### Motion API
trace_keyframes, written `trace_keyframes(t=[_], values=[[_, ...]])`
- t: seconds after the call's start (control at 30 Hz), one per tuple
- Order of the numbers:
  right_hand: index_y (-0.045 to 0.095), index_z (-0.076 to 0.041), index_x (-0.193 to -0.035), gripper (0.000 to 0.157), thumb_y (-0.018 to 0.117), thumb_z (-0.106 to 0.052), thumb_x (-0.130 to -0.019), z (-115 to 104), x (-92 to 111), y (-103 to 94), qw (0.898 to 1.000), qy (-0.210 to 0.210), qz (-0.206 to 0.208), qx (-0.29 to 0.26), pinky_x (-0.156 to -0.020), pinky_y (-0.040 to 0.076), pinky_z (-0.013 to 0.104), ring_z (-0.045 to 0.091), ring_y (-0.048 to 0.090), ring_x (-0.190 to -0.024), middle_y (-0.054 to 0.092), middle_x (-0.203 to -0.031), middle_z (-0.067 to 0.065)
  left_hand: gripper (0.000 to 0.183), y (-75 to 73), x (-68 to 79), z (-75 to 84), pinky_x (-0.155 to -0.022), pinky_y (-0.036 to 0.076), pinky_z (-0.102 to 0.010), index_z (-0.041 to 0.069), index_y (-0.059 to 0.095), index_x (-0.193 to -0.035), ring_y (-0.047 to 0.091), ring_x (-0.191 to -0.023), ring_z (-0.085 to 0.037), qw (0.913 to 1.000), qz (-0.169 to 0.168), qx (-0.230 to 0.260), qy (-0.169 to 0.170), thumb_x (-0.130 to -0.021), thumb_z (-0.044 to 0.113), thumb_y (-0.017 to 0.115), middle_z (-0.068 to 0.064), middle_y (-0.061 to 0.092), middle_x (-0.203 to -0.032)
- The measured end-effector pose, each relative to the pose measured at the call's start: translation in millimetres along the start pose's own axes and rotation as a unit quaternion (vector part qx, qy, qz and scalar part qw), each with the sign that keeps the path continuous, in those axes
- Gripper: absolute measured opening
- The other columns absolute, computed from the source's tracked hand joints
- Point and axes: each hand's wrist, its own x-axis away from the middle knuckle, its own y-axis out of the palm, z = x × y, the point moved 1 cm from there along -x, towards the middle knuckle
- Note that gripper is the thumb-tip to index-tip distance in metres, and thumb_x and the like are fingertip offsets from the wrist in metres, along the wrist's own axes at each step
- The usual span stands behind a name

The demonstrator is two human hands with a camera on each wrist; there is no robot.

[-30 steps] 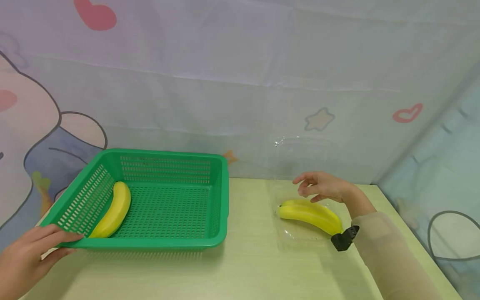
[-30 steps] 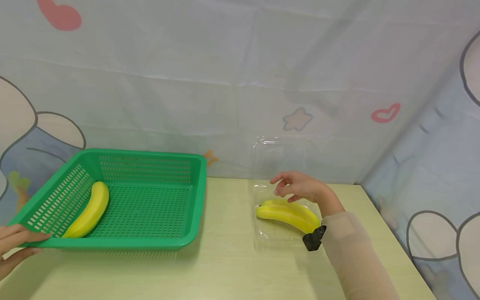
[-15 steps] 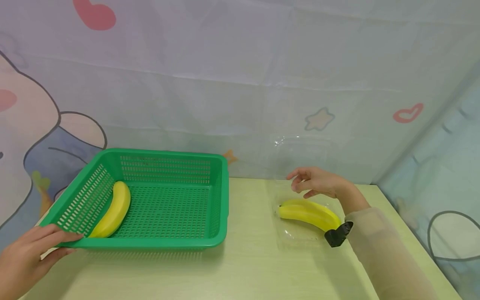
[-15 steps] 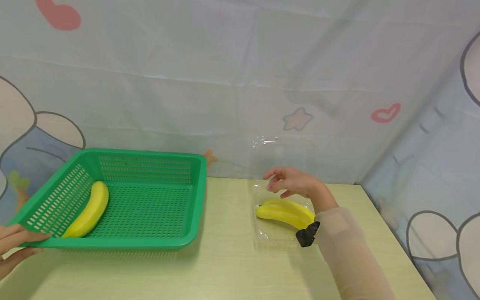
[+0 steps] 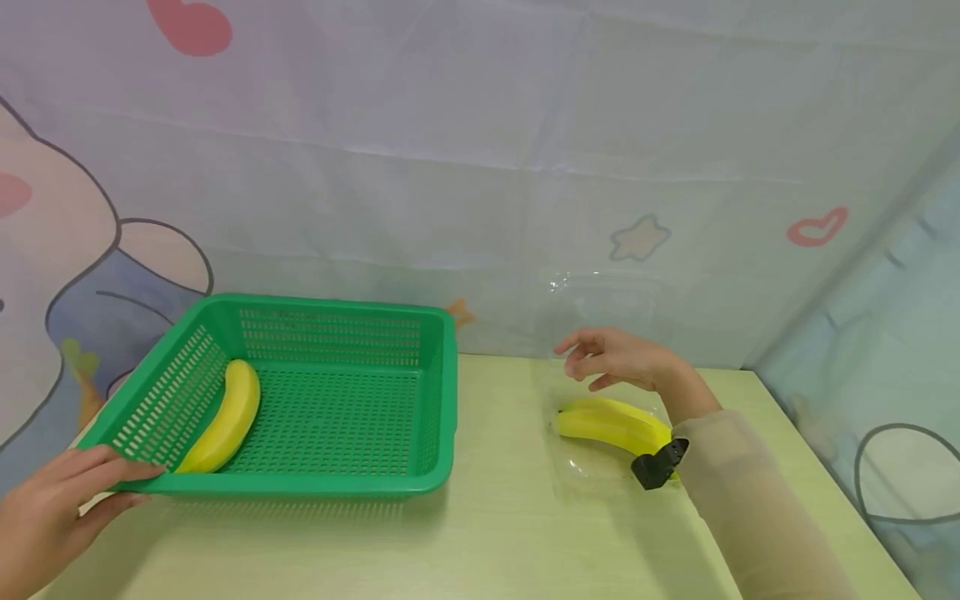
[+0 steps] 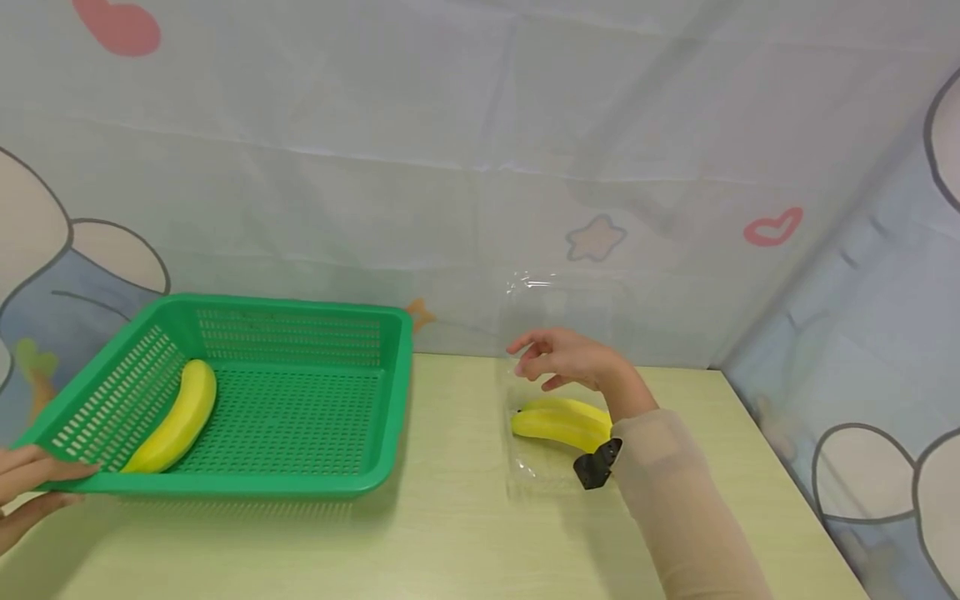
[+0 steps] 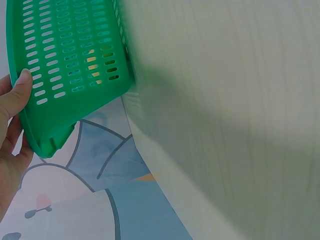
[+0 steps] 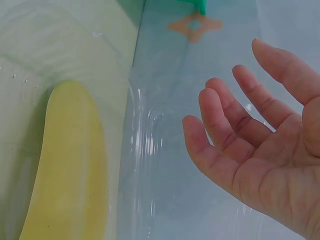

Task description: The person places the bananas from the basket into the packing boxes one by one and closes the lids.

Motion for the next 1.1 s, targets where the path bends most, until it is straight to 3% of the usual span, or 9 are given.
trace_keyframes(t=[0.6,1.1], values=[[0.048,-0.005,-0.129,0.043,0.061,-0.012,-0.088,-21.7,-17.4,13.9,1.0,-0.015,-0.01,-0.009,-0.089,0.046,0.047,0.026,0.053,-0.098,0.053,-0.107,0.012,0.063,1.0,0.0,-2.5,-0.052,0.029,-0.013,0.01,0.07,-0.081,0.04,-0.062,0.003,0.9998,0.004,0.016,0.006,-0.09,0.061,0.033,0.017,0.053,-0.074],[0.051,-0.009,-0.128,0.04,0.059,-0.011,-0.089,-36.5,-31.6,26.0,1.0,-0.018,-0.014,0.008,-0.085,0.048,0.04,0.026,0.054,-0.1,0.055,-0.111,0.013,0.063,2.4,1.5,-4.8,-0.053,0.03,-0.015,0.01,0.07,-0.081,0.039,-0.063,0.003,0.9998,0.01,0.014,0.006,-0.09,0.061,0.033,0.017,0.053,-0.074]])
